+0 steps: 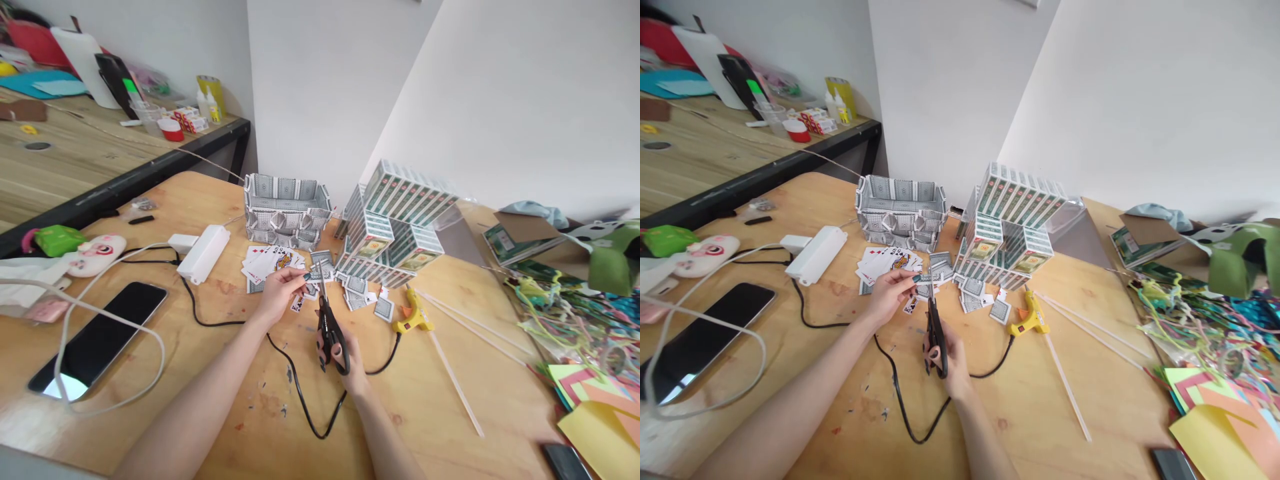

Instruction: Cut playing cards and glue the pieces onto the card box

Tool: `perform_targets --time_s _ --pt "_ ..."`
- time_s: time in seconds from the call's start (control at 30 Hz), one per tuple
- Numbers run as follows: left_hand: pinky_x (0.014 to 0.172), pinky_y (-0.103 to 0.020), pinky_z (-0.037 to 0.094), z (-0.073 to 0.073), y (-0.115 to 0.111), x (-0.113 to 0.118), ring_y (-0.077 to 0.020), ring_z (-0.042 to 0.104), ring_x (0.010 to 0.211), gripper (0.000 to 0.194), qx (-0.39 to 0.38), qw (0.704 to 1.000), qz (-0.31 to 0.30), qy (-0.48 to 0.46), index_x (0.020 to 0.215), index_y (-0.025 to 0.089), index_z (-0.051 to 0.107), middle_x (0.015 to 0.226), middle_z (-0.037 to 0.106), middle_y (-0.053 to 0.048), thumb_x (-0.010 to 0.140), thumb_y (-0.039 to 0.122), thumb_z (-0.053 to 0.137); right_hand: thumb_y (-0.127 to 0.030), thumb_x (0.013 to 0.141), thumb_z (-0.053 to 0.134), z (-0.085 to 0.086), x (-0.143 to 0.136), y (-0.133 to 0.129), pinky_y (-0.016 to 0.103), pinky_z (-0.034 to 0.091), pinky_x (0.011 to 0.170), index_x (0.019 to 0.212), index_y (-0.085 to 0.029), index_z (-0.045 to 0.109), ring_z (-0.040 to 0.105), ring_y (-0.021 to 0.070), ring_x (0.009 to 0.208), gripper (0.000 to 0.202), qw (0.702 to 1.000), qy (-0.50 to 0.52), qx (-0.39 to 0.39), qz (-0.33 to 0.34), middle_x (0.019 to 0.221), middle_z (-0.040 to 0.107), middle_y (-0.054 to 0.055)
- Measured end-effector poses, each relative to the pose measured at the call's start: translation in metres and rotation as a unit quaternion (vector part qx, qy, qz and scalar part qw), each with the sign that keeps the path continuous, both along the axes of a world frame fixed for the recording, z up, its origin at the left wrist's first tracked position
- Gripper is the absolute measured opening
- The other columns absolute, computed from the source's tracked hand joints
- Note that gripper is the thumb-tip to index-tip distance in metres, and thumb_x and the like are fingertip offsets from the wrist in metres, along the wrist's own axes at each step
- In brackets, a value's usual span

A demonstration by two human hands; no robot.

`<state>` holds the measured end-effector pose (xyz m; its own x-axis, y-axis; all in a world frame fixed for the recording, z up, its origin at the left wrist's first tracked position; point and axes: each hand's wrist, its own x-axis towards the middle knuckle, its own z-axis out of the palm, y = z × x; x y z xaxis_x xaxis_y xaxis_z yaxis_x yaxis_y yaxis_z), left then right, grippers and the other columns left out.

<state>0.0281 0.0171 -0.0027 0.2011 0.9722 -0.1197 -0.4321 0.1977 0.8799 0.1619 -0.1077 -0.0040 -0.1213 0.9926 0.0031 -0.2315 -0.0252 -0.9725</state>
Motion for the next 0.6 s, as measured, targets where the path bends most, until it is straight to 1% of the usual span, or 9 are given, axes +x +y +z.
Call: perform_targets --time_s 0.17,0.37,0.6 --pt "0.046 -0.02 0.039 -0.0004 0.0003 0.0003 -0.0092 0.054 0.05 0.014 0.003 1.0 0.003 -0.003 0.072 0.013 0.065 0.054 0.06 0.001 0.061 0.02 0.069 -0.064 0.07 0.055 0.0003 0.0001 0.0003 0.022 0.032 0.043 0.118 -0.017 0.05 0.036 0.0095 0.052 0.066 1.0 -0.006 0.004 0.002 0.068 0.042 -0.001" --pt "0.046 -0.02 0.039 0.0008 -0.0004 0.0007 -0.0091 0.054 0.05 0.013 0.002 1.0 0.001 -0.001 0.072 0.013 0.065 0.054 0.06 0.001 0.06 0.019 0.069 -0.064 0.07 0.055 -0.0001 -0.0004 0.0001 0.022 0.032 0.042 0.121 -0.018 0.047 0.034 0.0095 0.051 0.069 1.0 0.0 0.001 0.002 0.067 0.041 -0.002" --pt "0.046 -0.02 0.04 0.0026 -0.0009 0.001 -0.0087 0.053 0.049 0.014 -0.001 1.0 -0.003 0.0 0.071 0.013 0.065 0.054 0.059 0.001 0.06 0.019 0.069 -0.066 0.07 0.054 0.0011 -0.001 0.0009 0.022 0.032 0.041 0.119 -0.017 0.049 0.034 0.0096 0.051 0.069 1.0 -0.013 -0.003 -0.001 0.067 0.041 -0.001"
